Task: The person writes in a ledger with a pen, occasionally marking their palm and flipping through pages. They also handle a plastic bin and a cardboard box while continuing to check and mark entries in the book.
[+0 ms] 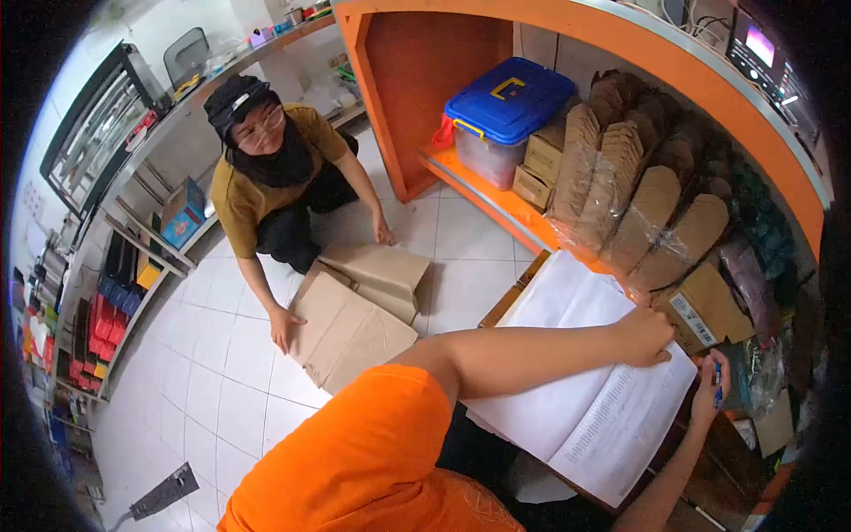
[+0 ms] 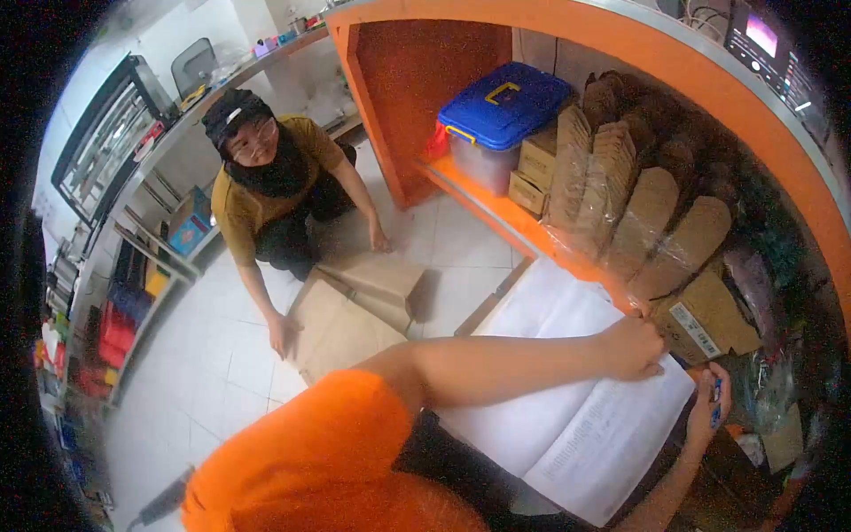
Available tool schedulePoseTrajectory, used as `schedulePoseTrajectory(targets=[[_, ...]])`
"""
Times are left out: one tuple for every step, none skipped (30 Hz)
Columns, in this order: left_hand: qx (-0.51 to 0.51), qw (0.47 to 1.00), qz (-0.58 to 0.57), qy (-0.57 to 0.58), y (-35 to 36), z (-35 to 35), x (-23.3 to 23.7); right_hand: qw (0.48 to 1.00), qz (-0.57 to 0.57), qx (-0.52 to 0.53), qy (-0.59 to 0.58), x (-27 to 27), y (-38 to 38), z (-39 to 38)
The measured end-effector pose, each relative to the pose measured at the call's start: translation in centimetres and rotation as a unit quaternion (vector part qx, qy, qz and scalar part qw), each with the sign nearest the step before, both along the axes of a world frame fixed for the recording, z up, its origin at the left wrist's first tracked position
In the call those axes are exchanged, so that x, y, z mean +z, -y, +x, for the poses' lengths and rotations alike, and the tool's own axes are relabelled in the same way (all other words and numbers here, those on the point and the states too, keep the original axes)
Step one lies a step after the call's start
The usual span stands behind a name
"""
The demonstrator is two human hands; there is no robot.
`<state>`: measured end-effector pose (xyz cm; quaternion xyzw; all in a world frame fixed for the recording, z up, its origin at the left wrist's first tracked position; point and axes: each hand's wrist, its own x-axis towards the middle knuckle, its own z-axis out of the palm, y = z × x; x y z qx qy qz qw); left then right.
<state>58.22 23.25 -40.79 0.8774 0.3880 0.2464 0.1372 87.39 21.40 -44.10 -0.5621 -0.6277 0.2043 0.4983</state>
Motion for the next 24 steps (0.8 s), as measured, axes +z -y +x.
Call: schedulePoseTrajectory(targets=[[-0.002, 1.0, 0.027, -0.007, 0.1, 0.0, 0.1, 0.996, 0.051, 0.005, 0.072, 0.2, 0.3, -0.7], [-0.005, 0.998, 0.054, -0.015, 0.0, 0.0, 0.1, 0.996, 0.05, 0.006, 0.072, 0.6, 0.6, -1.4], [-0.005, 0.998, 0.054, -0.015, 0.1, 0.0, 0.1, 0.997, 0.006, 0.028, 0.066, 1.1, 1.1, -2.2], [-0.005, 0.999, 0.043, 0.004, 0.1, 0.0, 0.0, 0.996, -0.038, 0.049, 0.06, 1.4, 1.2, -2.7], [-0.005, 0.999, 0.031, 0.024, 0.1, 0.2, -0.1, 0.996, -0.039, 0.049, 0.06, 1.3, 1.1, -2.9], [-0.005, 0.999, 0.03, 0.025, -0.4, 0.5, -0.9, 0.997, -0.018, 0.048, 0.063, 1.1, 1.1, -3.1], [-0.018, 0.998, 0.033, 0.042, -1.2, 0.9, -1.9, 0.997, 0.004, 0.047, 0.066, 1.1, 1.0, -3.2], [-0.032, 0.997, 0.036, 0.06, -1.3, 1.0, -1.9, 0.997, 0.004, 0.046, 0.067, 1.3, 1.1, -3.3], [-0.034, 0.997, 0.036, 0.061, -1.3, 1.2, -2.1, 0.997, 0.0, 0.04, 0.069, 1.6, 1.3, -3.3], [-0.026, 0.996, 0.048, 0.069, -1.4, 1.2, -2.2, 0.997, -0.002, 0.033, 0.07, 1.8, 1.4, -3.2], [-0.017, 0.995, 0.062, 0.076, -1.2, 1.0, -1.9, 0.997, 0.0, 0.031, 0.071, 1.9, 1.4, -3.1], [-0.018, 0.995, 0.063, 0.077, -0.9, 0.9, -1.7, 0.995, 0.011, 0.016, 0.095, 1.8, 1.4, -2.9], [-0.009, 0.993, 0.086, 0.08, -0.7, 0.7, -1.4, 0.993, 0.023, 0.001, 0.119, 1.9, 1.4, -2.8], [0.0, 0.991, 0.107, 0.083, -0.5, 0.7, -1.3, 0.992, 0.025, -0.001, 0.12, 2.0, 1.5, -2.6], [-0.002, 0.99, 0.11, 0.084, -0.5, 0.7, -1.3, 0.995, 0.01, 0.012, 0.094, 2.2, 1.7, -2.6], [0.001, 0.991, 0.11, 0.081, -0.6, 0.8, -1.3, 0.997, -0.004, 0.025, 0.067, 2.3, 1.8, -2.5], [0.003, 0.991, 0.109, 0.078, -0.6, 0.7, -1.2, 0.997, -0.002, 0.023, 0.067, 2.5, 1.9, -2.6], [0.001, 0.991, 0.111, 0.078, -0.5, 0.7, -1.0, 0.998, 0.004, 0.034, 0.049, 2.6, 2.0, -2.8], [-0.016, 0.992, 0.099, 0.074, -0.5, 0.5, -0.9, 0.998, 0.011, 0.044, 0.031, 2.7, 2.0, -3.1], [-0.035, 0.993, 0.087, 0.069, -0.3, 0.3, -0.5, 0.999, 0.014, 0.039, 0.03, 2.9, 2.2, -3.3], [-0.042, 0.993, 0.091, 0.068, -0.1, 0.0, -0.2, 0.998, 0.008, 0.056, -0.016, 3.2, 2.3, -3.5], [-0.059, 0.99, 0.101, 0.076, 0.2, -0.2, 0.1, 0.996, 0.002, 0.072, -0.061, 3.4, 2.5, -3.6], [-0.076, 0.987, 0.111, 0.083, 0.2, -0.3, 0.2, 0.996, 0.005, 0.064, -0.062, 3.6, 2.7, -4.0], [-0.084, 0.987, 0.112, 0.084, 0.1, -0.2, 0.2, 0.995, 0.004, 0.068, -0.077, 3.8, 2.9, -4.3]])
